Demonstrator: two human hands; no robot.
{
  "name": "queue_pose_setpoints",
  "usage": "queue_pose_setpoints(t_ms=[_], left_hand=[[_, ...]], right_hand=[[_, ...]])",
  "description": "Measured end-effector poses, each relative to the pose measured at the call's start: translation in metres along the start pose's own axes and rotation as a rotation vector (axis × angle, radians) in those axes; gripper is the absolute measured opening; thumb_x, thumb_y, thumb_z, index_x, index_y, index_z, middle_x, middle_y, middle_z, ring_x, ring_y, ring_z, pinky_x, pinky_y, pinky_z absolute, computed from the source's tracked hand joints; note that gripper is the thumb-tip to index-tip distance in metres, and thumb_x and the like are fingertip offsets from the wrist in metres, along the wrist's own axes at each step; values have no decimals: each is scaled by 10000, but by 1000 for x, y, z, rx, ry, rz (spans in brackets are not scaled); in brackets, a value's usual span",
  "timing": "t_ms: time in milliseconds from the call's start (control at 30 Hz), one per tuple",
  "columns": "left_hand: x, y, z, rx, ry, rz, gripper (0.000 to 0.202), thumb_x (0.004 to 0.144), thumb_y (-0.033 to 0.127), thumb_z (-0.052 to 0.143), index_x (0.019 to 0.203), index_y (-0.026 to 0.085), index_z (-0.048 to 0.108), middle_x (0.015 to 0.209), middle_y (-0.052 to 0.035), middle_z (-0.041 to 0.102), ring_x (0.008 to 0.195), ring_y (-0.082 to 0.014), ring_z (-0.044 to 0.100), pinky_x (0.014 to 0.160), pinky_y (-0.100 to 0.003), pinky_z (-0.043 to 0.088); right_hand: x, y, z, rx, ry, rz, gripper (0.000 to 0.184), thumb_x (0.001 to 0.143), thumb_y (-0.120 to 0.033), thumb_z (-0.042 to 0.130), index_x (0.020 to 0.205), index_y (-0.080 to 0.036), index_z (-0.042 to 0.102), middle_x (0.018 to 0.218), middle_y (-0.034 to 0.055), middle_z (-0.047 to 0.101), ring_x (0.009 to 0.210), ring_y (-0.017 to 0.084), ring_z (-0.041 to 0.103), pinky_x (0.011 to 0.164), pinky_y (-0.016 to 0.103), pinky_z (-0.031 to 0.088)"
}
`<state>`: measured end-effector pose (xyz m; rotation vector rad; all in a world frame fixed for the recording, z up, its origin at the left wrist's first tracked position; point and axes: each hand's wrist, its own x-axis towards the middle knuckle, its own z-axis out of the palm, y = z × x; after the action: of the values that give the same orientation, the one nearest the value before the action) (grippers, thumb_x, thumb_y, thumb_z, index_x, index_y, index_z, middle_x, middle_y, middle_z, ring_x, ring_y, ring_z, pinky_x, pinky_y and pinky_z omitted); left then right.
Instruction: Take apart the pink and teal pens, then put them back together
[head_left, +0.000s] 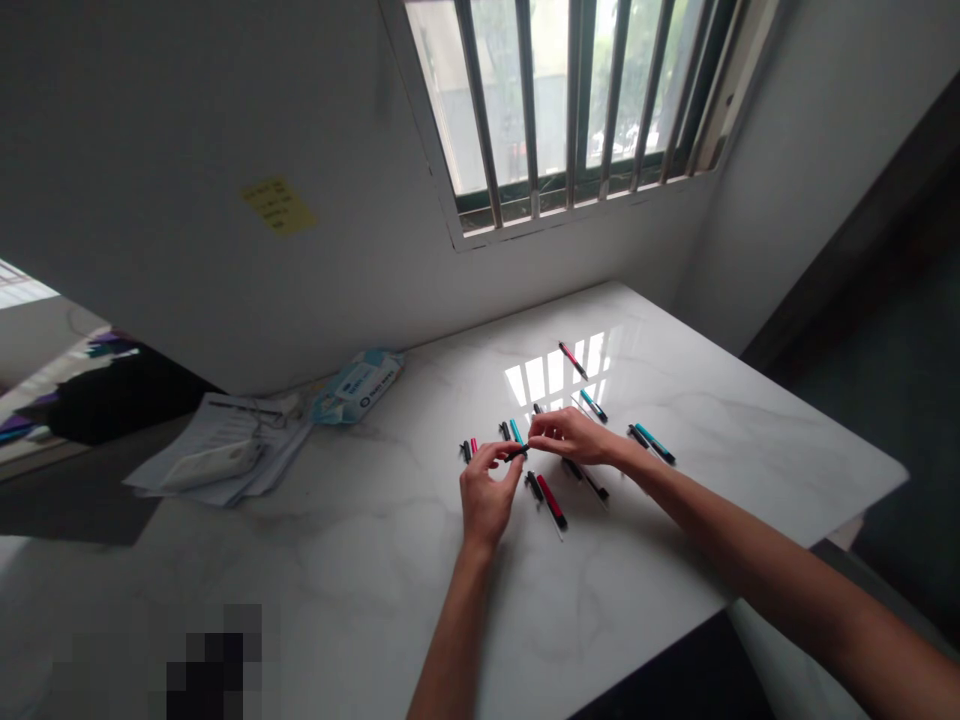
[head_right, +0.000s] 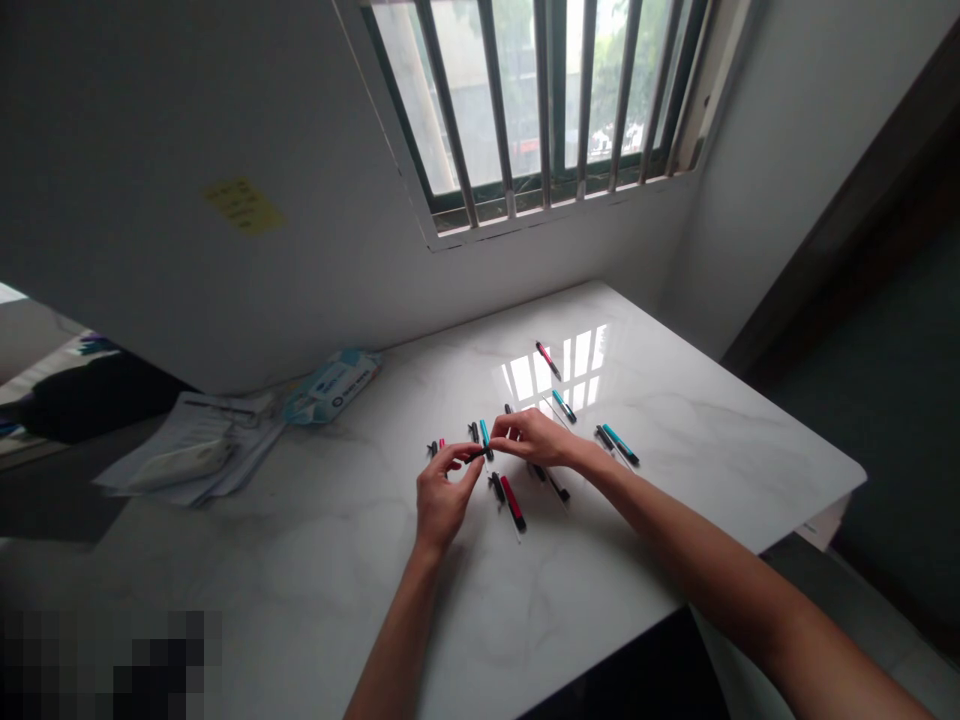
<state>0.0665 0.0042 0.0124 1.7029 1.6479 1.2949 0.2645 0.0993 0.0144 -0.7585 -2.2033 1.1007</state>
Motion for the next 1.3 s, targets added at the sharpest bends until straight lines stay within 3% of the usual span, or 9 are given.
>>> queue_pose_setpoints(t_ms=[133, 400, 533, 633, 767, 867, 1067, 1200, 1300], left_hand=[[0, -1, 0, -51, -2, -25, 149, 882, 322, 731, 1004, 255, 782, 994, -44, 773, 892, -200, 693, 826, -338, 526], [5, -2, 0, -550, 59, -237, 454, 795, 381, 839, 1188, 186, 722, 1055, -88, 785, 982, -228, 756, 928, -373, 601], [6, -4, 1, -552, 91, -265, 427, 812, 420, 824, 1152, 178, 736, 1100, -102, 782, 973, -231, 763, 946, -398, 609], [6, -7, 2, -548, 105, -269, 441, 825, 468, 805, 1153, 187, 716, 1085, -96, 769, 938, -217, 763, 891, -381, 630], [5, -7, 4, -584, 95, -298, 442, 885, 516, 731, 1207, 224, 650, 1070, -68, 749, 903, -191, 766, 836, -361, 647], [5, -5, 4, -602, 97, -310, 459, 881, 502, 737, 1233, 230, 620, 1057, -61, 739, 883, -189, 770, 837, -378, 655], [4, -6, 4, -585, 105, -323, 449, 787, 437, 831, 1127, 177, 694, 1069, -83, 750, 886, -201, 768, 864, -398, 654], [3, -6, 5, -611, 83, -359, 444, 766, 437, 853, 1094, 161, 735, 1056, -98, 771, 878, -209, 769, 841, -385, 648], [3, -5, 5, -624, 53, -352, 465, 759, 448, 864, 1104, 159, 747, 1082, -115, 786, 903, -225, 771, 856, -391, 637]], right_hand=[[0, 1, 0, -50, -4, 22, 392, 998, -514, 602, 848, -174, 725, 678, -3, 643, 614, 126, 516, 580, 240, 360], [0, -9, 14, -39, -38, 16, 407, 994, -529, 616, 847, -182, 770, 672, -1, 674, 604, 127, 538, 587, 249, 359], [-1, 2, -11, -255, 237, 91, 226, 957, -407, 699, 872, -213, 778, 776, 27, 740, 668, 155, 618, 667, 273, 422], [-7, 22, -43, -428, 418, 271, 118, 945, -294, 683, 972, -221, 771, 894, 51, 771, 729, 179, 668, 723, 295, 469], [-16, 47, -65, -547, 390, 533, 164, 883, -242, 725, 1041, -213, 759, 907, 57, 788, 775, 201, 700, 713, 288, 476], [-19, 56, -66, -540, 338, 581, 163, 850, -192, 735, 1010, -213, 761, 878, 57, 792, 807, 213, 717, 727, 283, 491], [-11, 33, -58, -214, 407, 373, 155, 882, -259, 724, 1023, -195, 734, 912, 69, 782, 797, 200, 734, 736, 308, 573], [-2, 2, -27, 224, 240, 112, 277, 855, -420, 784, 986, -189, 704, 922, 58, 776, 842, 203, 750, 807, 352, 624], [1, -15, 1, 333, 136, 36, 292, 838, -447, 810, 930, -187, 713, 870, 45, 771, 813, 195, 743, 803, 343, 619]])
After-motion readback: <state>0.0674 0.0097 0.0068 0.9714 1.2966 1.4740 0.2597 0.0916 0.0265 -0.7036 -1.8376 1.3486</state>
